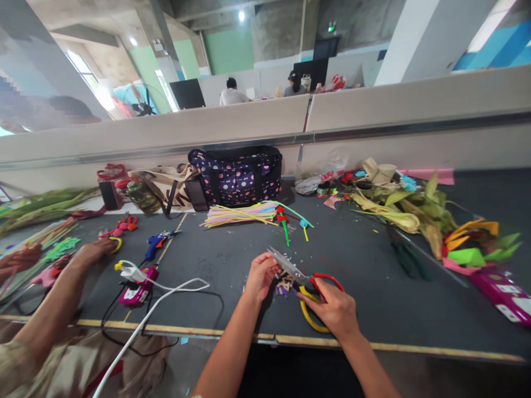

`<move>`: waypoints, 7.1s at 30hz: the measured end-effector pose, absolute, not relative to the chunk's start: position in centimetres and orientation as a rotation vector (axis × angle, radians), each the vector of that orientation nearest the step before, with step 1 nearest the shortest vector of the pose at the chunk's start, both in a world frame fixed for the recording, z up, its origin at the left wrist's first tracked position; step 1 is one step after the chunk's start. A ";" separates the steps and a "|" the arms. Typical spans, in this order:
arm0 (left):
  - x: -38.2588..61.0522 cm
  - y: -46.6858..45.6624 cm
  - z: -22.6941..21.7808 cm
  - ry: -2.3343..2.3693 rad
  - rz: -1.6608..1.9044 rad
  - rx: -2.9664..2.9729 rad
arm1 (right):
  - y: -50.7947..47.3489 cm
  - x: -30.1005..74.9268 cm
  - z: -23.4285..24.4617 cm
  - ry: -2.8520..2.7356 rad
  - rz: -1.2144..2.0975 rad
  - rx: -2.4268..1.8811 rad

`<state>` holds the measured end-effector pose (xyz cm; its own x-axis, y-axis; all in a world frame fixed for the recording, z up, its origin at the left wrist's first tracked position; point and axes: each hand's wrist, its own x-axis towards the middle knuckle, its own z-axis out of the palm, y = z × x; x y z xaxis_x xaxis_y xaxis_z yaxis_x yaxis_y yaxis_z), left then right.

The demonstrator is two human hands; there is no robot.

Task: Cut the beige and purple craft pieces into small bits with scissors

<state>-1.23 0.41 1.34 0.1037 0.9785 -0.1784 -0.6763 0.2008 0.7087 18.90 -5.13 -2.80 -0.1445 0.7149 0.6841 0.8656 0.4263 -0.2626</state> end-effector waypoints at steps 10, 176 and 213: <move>-1.2 0.4 1.7 0.727 1.288 0.534 | -5.0 18.9 -2.1 -1.829 -0.182 -1.400; -1.7 0.8 1.1 0.806 1.246 0.490 | -4.9 18.9 -3.1 -1.942 -0.189 -1.453; -1.3 0.3 0.2 1.530 0.746 2.541 | -4.3 18.6 -2.6 -1.831 -0.184 -1.865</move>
<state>-1.31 0.34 0.20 0.3815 0.8499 0.3634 0.8097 -0.4969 0.3121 18.63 -4.34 -2.57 0.0790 0.8935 0.4420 0.9637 0.0450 -0.2632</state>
